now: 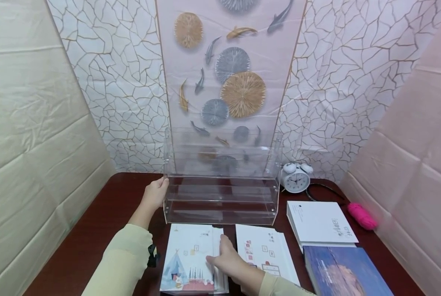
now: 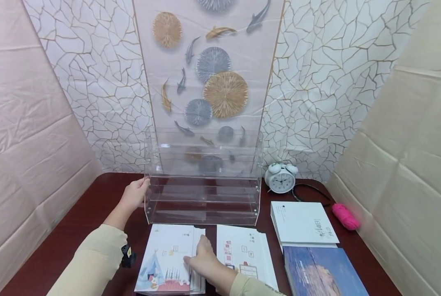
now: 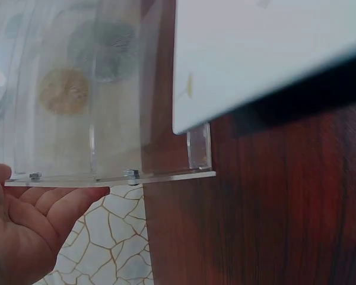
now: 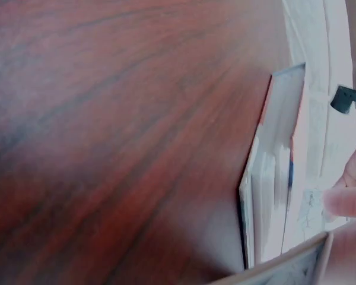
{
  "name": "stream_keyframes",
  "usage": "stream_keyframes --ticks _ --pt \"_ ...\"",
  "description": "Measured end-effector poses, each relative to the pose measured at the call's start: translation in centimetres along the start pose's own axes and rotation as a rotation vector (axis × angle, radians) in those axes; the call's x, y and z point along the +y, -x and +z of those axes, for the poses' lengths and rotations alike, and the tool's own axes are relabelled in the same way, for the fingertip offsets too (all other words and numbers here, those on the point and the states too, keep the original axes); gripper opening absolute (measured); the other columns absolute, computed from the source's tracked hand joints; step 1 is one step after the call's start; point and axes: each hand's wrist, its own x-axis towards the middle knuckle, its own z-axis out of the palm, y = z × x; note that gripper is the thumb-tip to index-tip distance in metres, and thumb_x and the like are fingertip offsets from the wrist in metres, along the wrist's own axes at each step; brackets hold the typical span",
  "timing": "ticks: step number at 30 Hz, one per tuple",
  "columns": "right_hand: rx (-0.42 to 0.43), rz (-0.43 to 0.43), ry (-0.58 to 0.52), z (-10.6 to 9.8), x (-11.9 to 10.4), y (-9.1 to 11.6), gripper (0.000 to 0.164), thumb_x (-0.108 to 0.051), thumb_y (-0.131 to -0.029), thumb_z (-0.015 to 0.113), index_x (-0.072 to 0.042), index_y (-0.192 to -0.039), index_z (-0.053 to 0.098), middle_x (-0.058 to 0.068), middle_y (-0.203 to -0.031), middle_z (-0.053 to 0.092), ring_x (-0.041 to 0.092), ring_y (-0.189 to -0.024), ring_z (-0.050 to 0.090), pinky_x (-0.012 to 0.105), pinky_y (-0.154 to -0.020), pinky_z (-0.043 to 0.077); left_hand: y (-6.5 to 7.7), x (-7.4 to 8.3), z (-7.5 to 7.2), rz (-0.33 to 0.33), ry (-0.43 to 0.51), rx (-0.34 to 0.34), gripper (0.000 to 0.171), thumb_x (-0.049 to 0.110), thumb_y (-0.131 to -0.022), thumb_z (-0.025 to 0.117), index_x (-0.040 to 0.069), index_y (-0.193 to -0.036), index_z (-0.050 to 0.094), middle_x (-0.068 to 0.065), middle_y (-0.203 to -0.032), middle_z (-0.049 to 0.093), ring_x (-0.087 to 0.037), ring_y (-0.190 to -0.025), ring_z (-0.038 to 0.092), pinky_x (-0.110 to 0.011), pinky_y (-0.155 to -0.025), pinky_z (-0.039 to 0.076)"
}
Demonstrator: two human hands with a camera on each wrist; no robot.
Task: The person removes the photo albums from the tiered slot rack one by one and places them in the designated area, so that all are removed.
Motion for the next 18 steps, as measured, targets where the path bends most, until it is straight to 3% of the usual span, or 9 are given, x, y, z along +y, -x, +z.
stream_keyframes --ticks 3,7,12,15,18 --pt "-0.01 -0.024 -0.007 -0.7 -0.1 0.1 0.082 -0.012 -0.083 0.069 0.023 -0.135 0.017 0.044 -0.138 0.017 0.053 -0.13 0.014 0.061 -0.106 0.013 -0.4 0.3 0.2 0.016 -0.033 -0.002 0.052 0.035 -0.101 0.034 0.004 -0.143 0.039 -0.022 -0.132 0.049 -0.036 -0.111 0.052 -0.047 -0.086 0.049" --pt "-0.061 -0.082 0.04 -1.6 -0.4 0.1 0.076 -0.019 -0.086 0.066 0.019 -0.135 0.023 0.041 -0.136 0.024 0.051 -0.129 0.021 0.06 -0.105 0.02 -0.7 0.7 0.3 -0.033 -0.008 -0.001 0.054 0.038 -0.101 0.035 0.005 -0.144 0.037 -0.021 -0.138 0.043 -0.036 -0.119 0.046 -0.048 -0.091 0.046" --pt "-0.171 -0.283 0.115 -2.8 -1.4 -0.3 0.052 -0.025 -0.091 0.06 0.004 -0.13 0.043 0.024 -0.133 0.038 0.042 -0.123 0.039 0.056 -0.099 0.035 -0.5 0.8 -0.6 -0.141 0.122 0.032 0.057 0.038 -0.099 0.04 0.001 -0.142 0.038 -0.022 -0.139 0.041 -0.037 -0.118 0.047 -0.044 -0.075 0.055" --pt "-0.162 -0.373 0.081 -3.7 -2.6 -0.9 0.036 -0.022 -0.093 0.059 -0.002 -0.122 0.052 0.015 -0.123 0.052 0.032 -0.11 0.054 0.045 -0.09 0.047 -0.5 0.9 -1.6 -0.161 0.124 0.064 0.061 0.043 -0.097 0.043 -0.001 -0.139 0.042 -0.023 -0.134 0.047 -0.036 -0.109 0.053 -0.041 -0.067 0.057" --pt "-0.104 -0.423 0.06 -5.1 -3.7 -1.6 0.028 -0.021 -0.093 0.058 -0.005 -0.116 0.057 0.009 -0.113 0.06 0.024 -0.097 0.059 0.036 -0.079 0.051 -0.2 1.6 -3.0 -0.136 0.071 0.129 0.069 0.048 -0.095 0.043 -0.003 -0.142 0.036 -0.026 -0.134 0.045 -0.035 -0.1 0.061 -0.045 -0.072 0.055"
